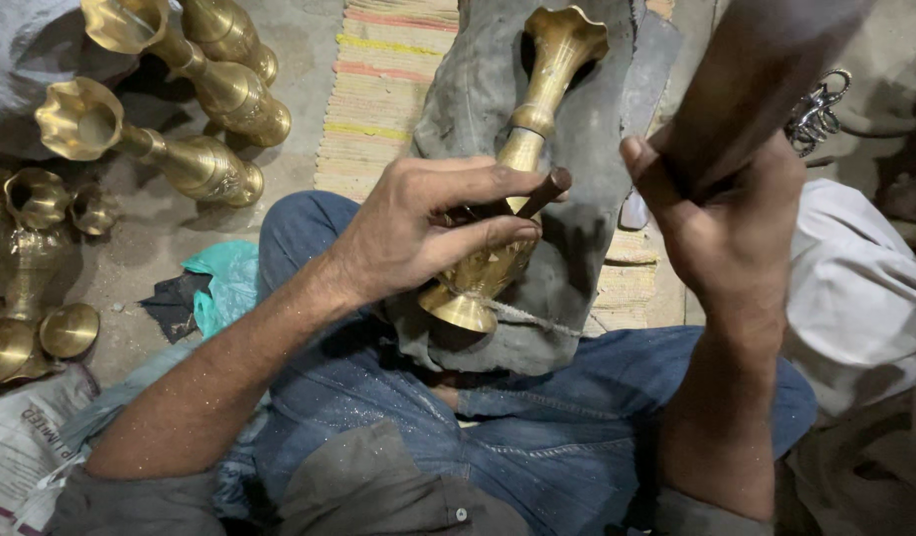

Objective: The person sits cross-legged on the floor with a brass vase resting on a cloth pad on their lap. They hold a chisel against the vase's decorated surface and strike it with a wooden mallet, repositioning the chisel repeatedly to engrave ornamental patterns, occasionally pausing to reposition the vase.

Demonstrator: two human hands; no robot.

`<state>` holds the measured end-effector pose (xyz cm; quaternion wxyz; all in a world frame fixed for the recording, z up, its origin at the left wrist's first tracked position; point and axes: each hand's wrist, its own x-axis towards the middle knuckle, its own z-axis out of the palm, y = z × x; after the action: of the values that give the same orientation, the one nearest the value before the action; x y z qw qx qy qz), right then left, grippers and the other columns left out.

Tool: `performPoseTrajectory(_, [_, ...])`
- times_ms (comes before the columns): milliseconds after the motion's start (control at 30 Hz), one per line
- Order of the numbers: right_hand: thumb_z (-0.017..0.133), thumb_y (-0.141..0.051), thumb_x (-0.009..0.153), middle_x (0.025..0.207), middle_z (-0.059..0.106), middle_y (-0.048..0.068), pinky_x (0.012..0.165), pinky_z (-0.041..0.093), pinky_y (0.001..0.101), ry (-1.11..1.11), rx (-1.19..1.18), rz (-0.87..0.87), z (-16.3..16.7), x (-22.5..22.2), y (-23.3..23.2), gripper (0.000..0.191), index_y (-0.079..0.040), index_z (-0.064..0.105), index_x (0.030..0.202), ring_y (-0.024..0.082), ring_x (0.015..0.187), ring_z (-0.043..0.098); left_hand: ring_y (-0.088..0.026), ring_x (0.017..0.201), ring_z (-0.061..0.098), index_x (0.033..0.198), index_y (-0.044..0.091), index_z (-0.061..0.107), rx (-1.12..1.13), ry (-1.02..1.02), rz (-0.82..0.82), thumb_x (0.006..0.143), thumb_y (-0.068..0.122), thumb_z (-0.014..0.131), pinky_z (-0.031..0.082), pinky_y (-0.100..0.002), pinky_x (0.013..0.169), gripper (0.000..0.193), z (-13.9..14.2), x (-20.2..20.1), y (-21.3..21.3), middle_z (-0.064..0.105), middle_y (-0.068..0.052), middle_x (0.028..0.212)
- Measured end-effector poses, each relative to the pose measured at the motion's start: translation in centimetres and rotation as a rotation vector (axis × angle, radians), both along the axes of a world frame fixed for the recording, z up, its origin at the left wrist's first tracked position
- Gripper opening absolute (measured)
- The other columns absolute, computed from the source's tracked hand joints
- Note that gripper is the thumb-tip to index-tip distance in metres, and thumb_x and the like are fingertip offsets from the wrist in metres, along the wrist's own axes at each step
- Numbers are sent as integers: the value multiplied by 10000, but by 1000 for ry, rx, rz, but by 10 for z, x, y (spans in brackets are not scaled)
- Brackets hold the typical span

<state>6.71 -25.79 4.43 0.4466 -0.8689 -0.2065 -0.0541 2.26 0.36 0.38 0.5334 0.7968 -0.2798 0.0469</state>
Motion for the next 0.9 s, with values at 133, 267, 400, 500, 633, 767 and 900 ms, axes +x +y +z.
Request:
performPoseTrajectory(133, [830, -71, 887, 848, 699, 86, 698, 533, 384, -435, -424, -14, -1, 1, -1, 233, -42, 630, 1002, 189, 748, 677, -112, 840, 775, 1275, 162, 722, 32, -14, -5, 979, 218, 785, 656, -282, 796, 308, 0, 2, 0, 793, -9, 1004])
performPoseTrajectory(267, [776, -5, 995, 914, 678, 95, 729, 549, 302, -302, -288, 71, -5, 4, -3, 191, -31, 592, 1037, 174, 854, 679, -114, 831, 767, 1281, 138, 719, 5, 19, 4, 964, 229, 783, 643, -287, 762, 336, 2, 0, 1, 788, -19, 1034])
performPoseTrajectory(400, [739, 3, 1028, 960, 684, 99, 754, 558, 289, -224, -84, 77, -5, 1, -4, 172, -3, 572, 1069, 162, 908, 703, -125, 905, 776, 1302, 132, 714, 16, -6, -9, 984, 224, 785, 639, -289, 823, 338, 6, 1, 2, 785, -30, 1098])
performPoseTrajectory(500, [798, -62, 1063, 839, 671, 85, 648, 546, 274, -31, -77, 71, -1, 1, -3, 229, -25, 588, 979, 143, 769, 699, -126, 884, 784, 1270, 152, 741, 78, 49, 9, 967, 236, 804, 642, -285, 822, 321, 8, 2, 2, 803, -21, 1069])
performPoseTrajectory(633, [783, -25, 895, 864, 693, 130, 694, 527, 370, -311, -298, -48, 5, -1, 2, 168, -16, 648, 996, 244, 798, 675, -142, 1044, 782, 1354, 124, 685, -27, 17, -32, 993, 205, 771, 642, -296, 917, 380, 12, 1, 4, 773, -42, 1220])
performPoseTrajectory(767, [802, -52, 884, 799, 692, 102, 679, 524, 381, -303, -383, -13, 7, 1, 4, 166, -27, 655, 957, 227, 708, 666, -142, 1048, 777, 1358, 125, 684, -25, 11, -50, 998, 197, 772, 641, -300, 934, 378, 12, 1, 4, 773, -43, 1219])
performPoseTrajectory(900, [822, -34, 1028, 908, 644, 128, 675, 513, 331, -129, -1, 6, 6, 1, 4, 244, -4, 580, 1038, 199, 753, 634, -133, 989, 781, 1341, 130, 690, -19, 46, -43, 996, 201, 766, 645, -295, 885, 360, 10, 3, 5, 779, -32, 1179])
